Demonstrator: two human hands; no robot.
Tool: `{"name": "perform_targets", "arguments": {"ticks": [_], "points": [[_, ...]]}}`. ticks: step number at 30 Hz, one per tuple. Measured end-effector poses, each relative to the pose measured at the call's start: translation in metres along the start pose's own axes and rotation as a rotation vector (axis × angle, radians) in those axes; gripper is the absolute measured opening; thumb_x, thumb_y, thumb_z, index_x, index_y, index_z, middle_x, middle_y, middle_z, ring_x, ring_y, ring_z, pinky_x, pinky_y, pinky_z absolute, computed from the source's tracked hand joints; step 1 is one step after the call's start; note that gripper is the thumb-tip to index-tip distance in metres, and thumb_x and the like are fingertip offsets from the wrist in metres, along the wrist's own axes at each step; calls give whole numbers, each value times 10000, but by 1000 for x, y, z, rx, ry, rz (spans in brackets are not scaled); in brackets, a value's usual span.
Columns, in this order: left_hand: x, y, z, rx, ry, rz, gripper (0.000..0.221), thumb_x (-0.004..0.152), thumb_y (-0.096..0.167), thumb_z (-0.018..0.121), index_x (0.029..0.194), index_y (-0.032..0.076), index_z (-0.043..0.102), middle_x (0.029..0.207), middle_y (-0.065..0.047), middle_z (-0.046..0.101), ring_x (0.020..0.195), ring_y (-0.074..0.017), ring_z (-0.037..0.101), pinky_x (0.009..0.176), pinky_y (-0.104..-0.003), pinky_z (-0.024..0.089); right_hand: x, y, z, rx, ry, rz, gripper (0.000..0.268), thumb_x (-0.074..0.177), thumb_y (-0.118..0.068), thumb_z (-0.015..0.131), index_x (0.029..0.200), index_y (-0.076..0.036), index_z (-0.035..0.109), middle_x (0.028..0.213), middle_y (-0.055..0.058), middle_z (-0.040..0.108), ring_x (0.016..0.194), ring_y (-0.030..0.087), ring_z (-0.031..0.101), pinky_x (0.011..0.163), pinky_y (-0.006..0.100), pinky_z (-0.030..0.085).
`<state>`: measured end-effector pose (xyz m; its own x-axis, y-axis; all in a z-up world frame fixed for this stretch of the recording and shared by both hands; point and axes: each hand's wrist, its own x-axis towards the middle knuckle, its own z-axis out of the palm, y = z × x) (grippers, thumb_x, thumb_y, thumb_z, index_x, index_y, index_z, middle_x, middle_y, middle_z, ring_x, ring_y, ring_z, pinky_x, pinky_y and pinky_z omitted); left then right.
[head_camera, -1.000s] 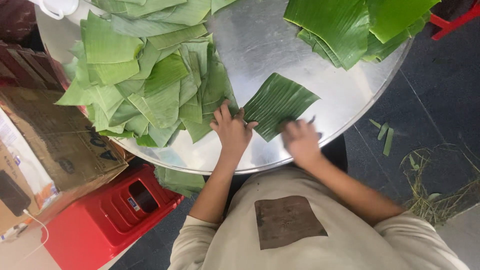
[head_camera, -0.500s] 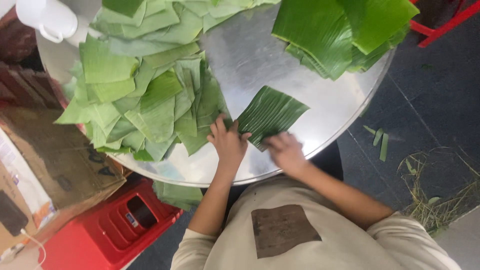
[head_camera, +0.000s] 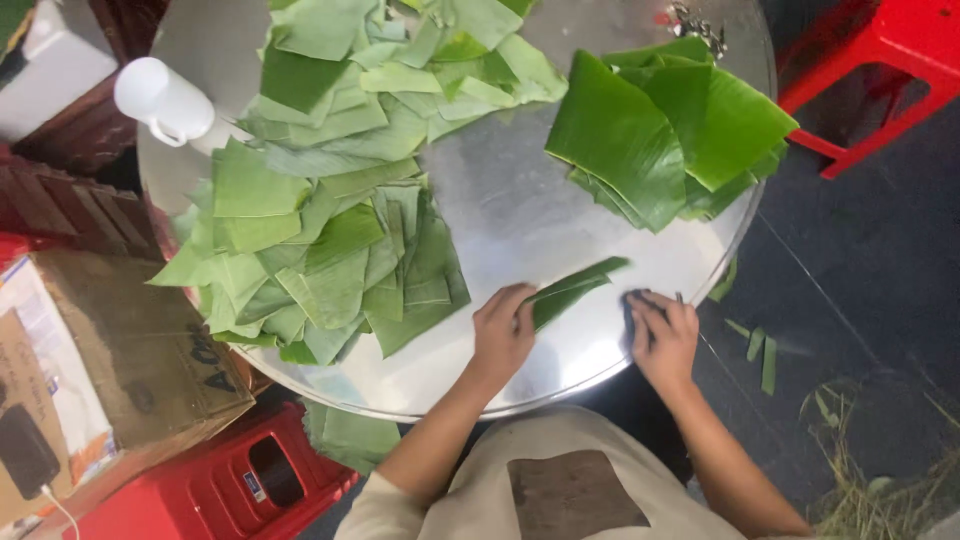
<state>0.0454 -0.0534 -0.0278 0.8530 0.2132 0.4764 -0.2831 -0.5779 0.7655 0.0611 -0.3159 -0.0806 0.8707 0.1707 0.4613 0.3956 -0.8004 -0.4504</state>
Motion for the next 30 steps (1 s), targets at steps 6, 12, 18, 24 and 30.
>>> {"name": "perform_targets", "arguments": {"ticks": [6,12,18,24,30], "points": [[123,14,75,-96,149,19,549,906,101,740,1428,89,571,1291,-183,684,1145,-388,676,955,-505,559,2,-2,11,-41,123,-53,180,961,-122,750,1103,-216,809,1106,-7,687,940,278,630,867,397,460],[115,-20,14,576,-132,-158,484,941,454,656,1280,111,698,1256,-208,661,1137,-421,636,950,-618,445,-5,4,10,35,129,-82,178,973,-93,776,1140,-145,809,1127,48,701,939,311,642,883,411,482],[17,-100,-62,1091,4,-49,118,781,186,741,869,110,758,1242,-164,622,1136,-385,554,812,-530,388,-5,17,19,67,137,-98,245,965,-127,785,1206,-87,811,1109,69,721,920,304,648,906,423,495],[-15,-92,-47,802,-143,107,53,790,178,675,790,159,724,1030,-79,639,923,-346,549,754,-541,380,9,13,22,112,120,-73,187,965,-113,801,1148,-86,826,1071,63,738,914,291,669,923,408,510],[-94,-40,8,430,-332,420,121,953,154,624,1009,90,710,1046,-77,602,1003,-298,599,859,-471,413,27,10,-11,440,156,106,142,956,3,814,1096,-17,791,1039,164,754,965,405,724,888,457,524]]}}
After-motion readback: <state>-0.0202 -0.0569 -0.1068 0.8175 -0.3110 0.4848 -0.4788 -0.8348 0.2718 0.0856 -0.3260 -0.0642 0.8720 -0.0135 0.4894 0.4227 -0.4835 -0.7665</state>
